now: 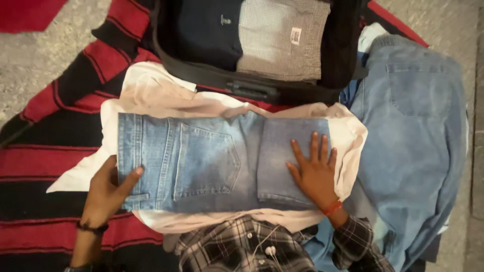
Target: The person folds a pair of blue jeans and places them into a suitcase already containing other folded garments.
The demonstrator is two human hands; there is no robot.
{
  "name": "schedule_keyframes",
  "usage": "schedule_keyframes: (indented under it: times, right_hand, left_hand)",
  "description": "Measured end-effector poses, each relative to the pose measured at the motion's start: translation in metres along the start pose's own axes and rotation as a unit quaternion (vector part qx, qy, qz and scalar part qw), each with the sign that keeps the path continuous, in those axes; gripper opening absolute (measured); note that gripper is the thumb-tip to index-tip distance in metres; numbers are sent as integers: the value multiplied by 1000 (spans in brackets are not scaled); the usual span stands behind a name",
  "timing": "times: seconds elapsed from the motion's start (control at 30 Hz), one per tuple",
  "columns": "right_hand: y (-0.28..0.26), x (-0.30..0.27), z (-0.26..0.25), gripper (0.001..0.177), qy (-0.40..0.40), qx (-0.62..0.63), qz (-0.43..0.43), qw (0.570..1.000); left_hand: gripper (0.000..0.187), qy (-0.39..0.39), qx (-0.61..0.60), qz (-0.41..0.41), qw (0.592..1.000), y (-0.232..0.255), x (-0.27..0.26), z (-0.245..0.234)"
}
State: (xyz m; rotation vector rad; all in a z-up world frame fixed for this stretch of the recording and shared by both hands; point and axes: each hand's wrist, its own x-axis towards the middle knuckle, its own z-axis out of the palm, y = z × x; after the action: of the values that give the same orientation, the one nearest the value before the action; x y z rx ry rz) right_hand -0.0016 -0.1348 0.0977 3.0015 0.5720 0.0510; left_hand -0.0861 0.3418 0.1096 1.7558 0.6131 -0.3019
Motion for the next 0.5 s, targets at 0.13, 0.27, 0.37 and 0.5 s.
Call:
schedule_keyframes:
  times: [0.13,0.27,0.37,0.5]
  right_hand:
    - [-1,-2,5,63,-4,14,-7,1000]
    - [-20,5,-6,64,-74,199,-30,977]
    - [-46,5,-23,73,-120,528,-85,837]
    - [-48,6,-29,90,-155,807,-32,569]
  left_hand:
    - [41,-44,43,65,996,25,-12,3]
    - [44,-91,-28,105,990,65,-18,16]
    - [53,-184,-110,157,964,99,-21,49]
    - [46,-315,-169,266,895,133,-18,153]
